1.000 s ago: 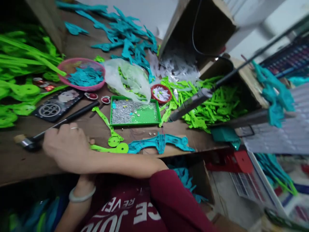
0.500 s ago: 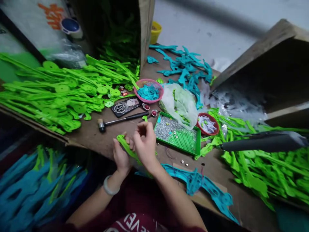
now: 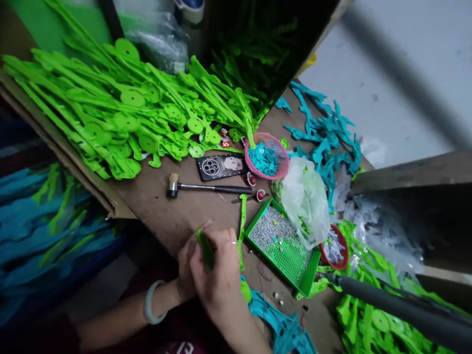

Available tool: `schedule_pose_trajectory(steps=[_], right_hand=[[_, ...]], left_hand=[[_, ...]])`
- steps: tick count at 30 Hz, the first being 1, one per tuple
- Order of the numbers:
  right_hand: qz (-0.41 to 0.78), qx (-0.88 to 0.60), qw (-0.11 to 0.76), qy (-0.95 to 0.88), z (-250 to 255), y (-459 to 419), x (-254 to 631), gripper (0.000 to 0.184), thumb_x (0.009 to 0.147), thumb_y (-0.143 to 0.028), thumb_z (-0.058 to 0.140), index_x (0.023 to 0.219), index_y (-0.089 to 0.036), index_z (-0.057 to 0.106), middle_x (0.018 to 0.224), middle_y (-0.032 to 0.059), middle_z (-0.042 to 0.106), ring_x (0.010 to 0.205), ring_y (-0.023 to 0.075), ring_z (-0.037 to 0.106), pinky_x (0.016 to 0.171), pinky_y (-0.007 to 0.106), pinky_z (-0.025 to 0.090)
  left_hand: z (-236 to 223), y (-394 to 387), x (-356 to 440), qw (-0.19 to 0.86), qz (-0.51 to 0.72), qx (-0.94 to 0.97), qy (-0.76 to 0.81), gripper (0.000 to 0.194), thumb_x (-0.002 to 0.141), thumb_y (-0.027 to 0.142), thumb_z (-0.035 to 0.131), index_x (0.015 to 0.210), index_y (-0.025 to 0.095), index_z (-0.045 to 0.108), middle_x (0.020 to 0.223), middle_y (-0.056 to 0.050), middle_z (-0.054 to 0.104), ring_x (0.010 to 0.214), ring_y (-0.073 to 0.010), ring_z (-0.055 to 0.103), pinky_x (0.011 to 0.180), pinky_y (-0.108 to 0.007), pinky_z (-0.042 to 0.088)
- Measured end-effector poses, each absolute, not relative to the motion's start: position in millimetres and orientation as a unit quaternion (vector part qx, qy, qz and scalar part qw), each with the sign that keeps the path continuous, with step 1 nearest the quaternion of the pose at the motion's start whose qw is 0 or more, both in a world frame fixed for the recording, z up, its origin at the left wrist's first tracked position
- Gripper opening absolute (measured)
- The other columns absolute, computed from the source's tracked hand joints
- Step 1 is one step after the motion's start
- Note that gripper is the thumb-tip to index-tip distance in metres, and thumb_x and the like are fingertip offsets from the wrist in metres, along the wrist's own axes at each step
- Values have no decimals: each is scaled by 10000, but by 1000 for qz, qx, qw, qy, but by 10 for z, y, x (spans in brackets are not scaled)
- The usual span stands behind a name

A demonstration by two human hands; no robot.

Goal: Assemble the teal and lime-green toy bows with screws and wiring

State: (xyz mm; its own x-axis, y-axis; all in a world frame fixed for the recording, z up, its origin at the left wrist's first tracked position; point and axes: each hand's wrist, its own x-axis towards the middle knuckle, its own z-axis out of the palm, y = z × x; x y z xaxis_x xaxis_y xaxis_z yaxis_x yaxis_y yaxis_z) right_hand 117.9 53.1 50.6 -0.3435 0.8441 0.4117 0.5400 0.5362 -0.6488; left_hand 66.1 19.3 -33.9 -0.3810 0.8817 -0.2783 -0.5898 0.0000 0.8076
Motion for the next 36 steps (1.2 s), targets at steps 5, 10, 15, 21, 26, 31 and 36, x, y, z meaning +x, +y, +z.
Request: schedule_pose_trajectory(steps=[5, 10, 15, 21, 26, 31, 36], right_hand=[[270, -380, 265, -844, 683, 713, 1331, 345, 854, -49, 571, 1124, -251, 495, 974, 49, 598, 895, 185, 603, 735, 337, 556], [288, -307, 126, -898, 887, 964, 1422, 375, 856, -49, 559, 1159, -248, 464, 1020, 65, 595, 950, 198, 615, 746, 339, 563], [302, -271, 31, -913, 999, 1146, 1381, 365, 830, -61, 554, 1125, -243, 442, 1019, 63, 577, 936, 200, 604, 772, 365, 566], [312, -231, -31, -921, 1073, 1316, 1275, 347, 744, -72, 525, 1031, -243, 430, 937, 33, 542, 831, 172, 553, 693, 324, 539], [355, -241, -91, -899, 1036, 1337, 1215, 266, 698, -131, 518, 923, -239, 425, 828, -8, 500, 701, 139, 482, 608, 286, 458], [401, -376, 74, -832, 1044, 1313, 1434, 122, 822, -169, 563, 839, -242, 468, 736, -51, 471, 610, 95, 434, 561, 251, 396], [221, -571, 285, -738, 1021, 948, 1922, 106, 883, -180, 587, 843, -235, 506, 756, -33, 484, 652, 106, 471, 578, 261, 408]], left_hand=[[-366, 177, 650, 450, 701, 322, 450, 411, 1048, 334, 389, 1386, 227, 596, 1341, -99, 660, 1245, -230, 613, 1110, -384, 455], [-299, 216, 622, 407, 709, 387, 426, 460, 1031, 206, 394, 1485, 218, 470, 1337, -122, 643, 1244, -232, 605, 1073, -359, 468], [-238, 265, 589, 394, 706, 399, 433, 396, 1030, 230, 389, 1397, 188, 530, 1142, -135, 682, 1060, -230, 664, 933, -337, 525], [-245, 266, 606, 384, 702, 393, 454, 228, 1011, 270, 426, 1075, 184, 627, 843, -65, 627, 766, -192, 617, 709, -299, 512], [-260, 321, 584, 446, 712, 303, 449, 277, 980, 341, 525, 1165, 202, 677, 980, -94, 706, 955, -237, 680, 898, -333, 523], [-281, 393, 568, 511, 693, 200, 467, 303, 938, 427, 624, 1098, 196, 738, 1074, -90, 730, 1126, -235, 655, 1046, -315, 456], [-255, 433, 616, 589, 697, 80, 401, 438, 956, 568, 554, 1170, 208, 685, 875, -22, 681, 733, -132, 658, 770, -262, 559]])
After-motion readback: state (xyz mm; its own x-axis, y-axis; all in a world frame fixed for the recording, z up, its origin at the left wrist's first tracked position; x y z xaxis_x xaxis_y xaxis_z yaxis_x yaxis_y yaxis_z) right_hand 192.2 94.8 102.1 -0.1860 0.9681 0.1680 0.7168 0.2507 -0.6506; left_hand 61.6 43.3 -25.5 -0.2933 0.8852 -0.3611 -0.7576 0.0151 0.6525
